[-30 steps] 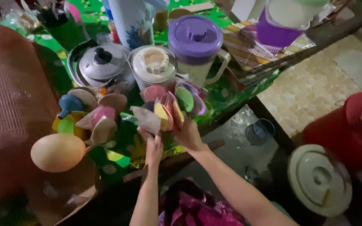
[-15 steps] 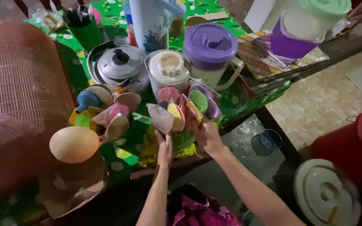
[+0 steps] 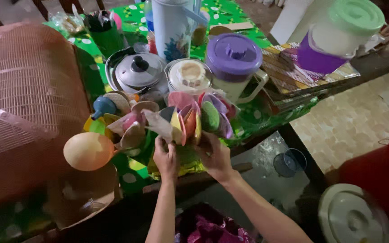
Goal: The person gathers various plastic and wooden spoons and ladles from a shelf, groups them together, and arranges them in different containers on a table.
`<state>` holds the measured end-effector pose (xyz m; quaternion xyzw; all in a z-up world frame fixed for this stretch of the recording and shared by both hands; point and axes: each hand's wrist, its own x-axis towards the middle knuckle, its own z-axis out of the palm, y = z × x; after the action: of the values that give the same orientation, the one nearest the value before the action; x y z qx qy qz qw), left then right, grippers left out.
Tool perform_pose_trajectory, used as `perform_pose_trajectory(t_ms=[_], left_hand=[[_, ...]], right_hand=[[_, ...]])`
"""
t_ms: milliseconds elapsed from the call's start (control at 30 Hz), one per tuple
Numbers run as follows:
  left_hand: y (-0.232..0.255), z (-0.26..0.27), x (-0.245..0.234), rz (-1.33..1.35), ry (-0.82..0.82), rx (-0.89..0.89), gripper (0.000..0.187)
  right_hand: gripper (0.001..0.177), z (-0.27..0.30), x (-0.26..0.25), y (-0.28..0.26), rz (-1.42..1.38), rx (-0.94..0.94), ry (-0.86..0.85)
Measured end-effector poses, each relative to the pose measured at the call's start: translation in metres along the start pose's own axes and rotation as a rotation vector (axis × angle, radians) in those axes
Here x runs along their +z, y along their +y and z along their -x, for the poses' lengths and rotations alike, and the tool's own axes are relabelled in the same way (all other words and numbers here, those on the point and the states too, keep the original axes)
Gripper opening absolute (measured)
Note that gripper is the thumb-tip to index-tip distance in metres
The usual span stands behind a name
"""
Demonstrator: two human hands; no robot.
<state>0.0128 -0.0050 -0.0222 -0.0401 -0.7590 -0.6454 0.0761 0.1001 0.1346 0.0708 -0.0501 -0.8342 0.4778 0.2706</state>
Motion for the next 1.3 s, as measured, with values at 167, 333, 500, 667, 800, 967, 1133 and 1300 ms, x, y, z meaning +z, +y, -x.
perform_pose_trajectory(t_ms=[167,333,500,667,800,967,1133,1300], left_hand=[[-0.009,-0.021,0.008,-0.593,-0.376,-0.609,0.054],[0.047,-0.002,-0.002,0.101,-0.001,0.141,0.073],[0.122,-0.008,-0.008,-0.071,0.089,0.737,0.091],[0.103,-0.032,0.008,-0.245,-0.120,0.529,0.046],[0.066,-0.027,0.009,-0.123,-0.116,0.560,0.038],[0.061,-0.034,0.005,-0.040,-0.161,0.521,0.037],[0.067,-0.012,0.002,-0.115,-0.132,0.451,0.048],[0.070,0.024,0.005,-0.186,-0.080,0.498,0.092]], right_hand=[[0.024,-0.007,0.017,0.029,0.054,0.029,-0.002],[0.041,-0.002,-0.005,-0.003,0.046,-0.103,0.029],[0.039,-0.022,-0.023,-0.022,0.034,0.019,0.087],[0.063,-0.032,-0.019,-0.022,0.181,-0.160,0.037],[0.057,-0.032,-0.011,-0.010,0.152,-0.007,-0.007],[0.072,-0.028,-0.016,-0.016,0.148,-0.134,-0.082],[0.064,-0.024,-0.028,-0.034,0.101,0.060,-0.068],[0.023,-0.056,-0.027,-0.068,0.080,0.011,0.007]])
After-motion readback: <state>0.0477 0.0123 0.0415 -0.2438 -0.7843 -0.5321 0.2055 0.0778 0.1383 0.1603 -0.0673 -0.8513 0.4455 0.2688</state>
